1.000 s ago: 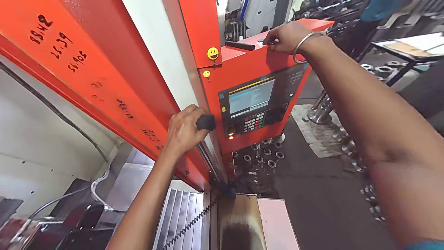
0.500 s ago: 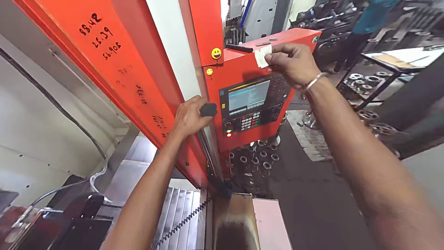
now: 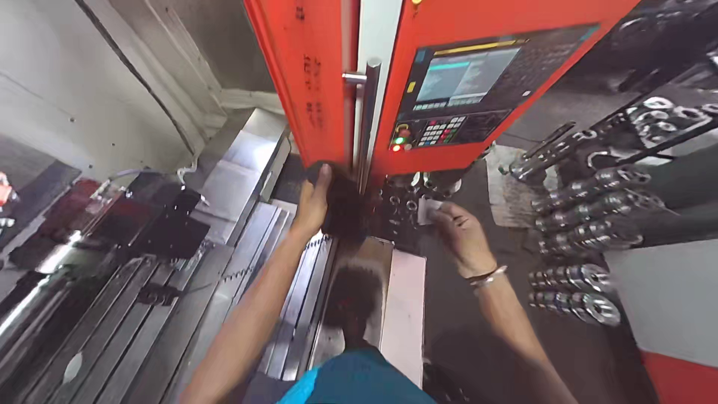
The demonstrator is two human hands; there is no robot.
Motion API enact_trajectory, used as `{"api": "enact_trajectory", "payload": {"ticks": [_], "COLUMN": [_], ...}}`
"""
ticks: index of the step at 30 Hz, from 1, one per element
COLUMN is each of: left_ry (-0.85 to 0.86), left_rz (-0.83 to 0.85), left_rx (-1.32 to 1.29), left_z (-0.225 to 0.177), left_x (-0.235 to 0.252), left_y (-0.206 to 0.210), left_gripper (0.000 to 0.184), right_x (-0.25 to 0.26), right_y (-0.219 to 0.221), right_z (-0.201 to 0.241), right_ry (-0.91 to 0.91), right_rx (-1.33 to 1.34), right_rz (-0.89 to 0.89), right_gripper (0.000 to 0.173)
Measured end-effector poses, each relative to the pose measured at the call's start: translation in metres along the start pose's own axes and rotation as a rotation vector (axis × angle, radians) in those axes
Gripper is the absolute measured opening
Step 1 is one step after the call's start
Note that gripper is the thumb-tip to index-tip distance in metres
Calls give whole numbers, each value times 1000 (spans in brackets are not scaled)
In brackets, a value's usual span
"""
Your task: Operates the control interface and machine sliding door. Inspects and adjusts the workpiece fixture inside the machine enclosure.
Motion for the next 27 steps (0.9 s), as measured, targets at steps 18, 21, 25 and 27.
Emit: {"api": "enact_trajectory", "payload": {"ticks": [18,21,25,27], "left_ry": [-450,-328,-173,-157], "left_rz": [-332,-750,-1377,-1687], "left_rx": [-145,-324,-450,-536], "left_z": [120,130,163,193], "left_x": [-309,-398,-538,-608], "left_y": [-161,-197,-215,-200], "left_gripper": [50,34,35,41], "right_x": [-171,-205,-218,-220], "right_y": [303,333,382,413], "right_z": [-147,-162,-174,-177], "right_ry": [509,552,271,65], "right_rx": [-81,-223,-672,-810], "right_rz": [1071,1362,1690,1821], "right_gripper": [23,20,28,27]}}
Point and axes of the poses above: each hand's wrist, its own x-axis towards the middle knuckle, its own y-axis out of the palm, z = x × y, the point moved 9 cm from there along x, towards the middle knuckle, and after that the axes turned 3 degrees about -y, right-handed, at the moved point
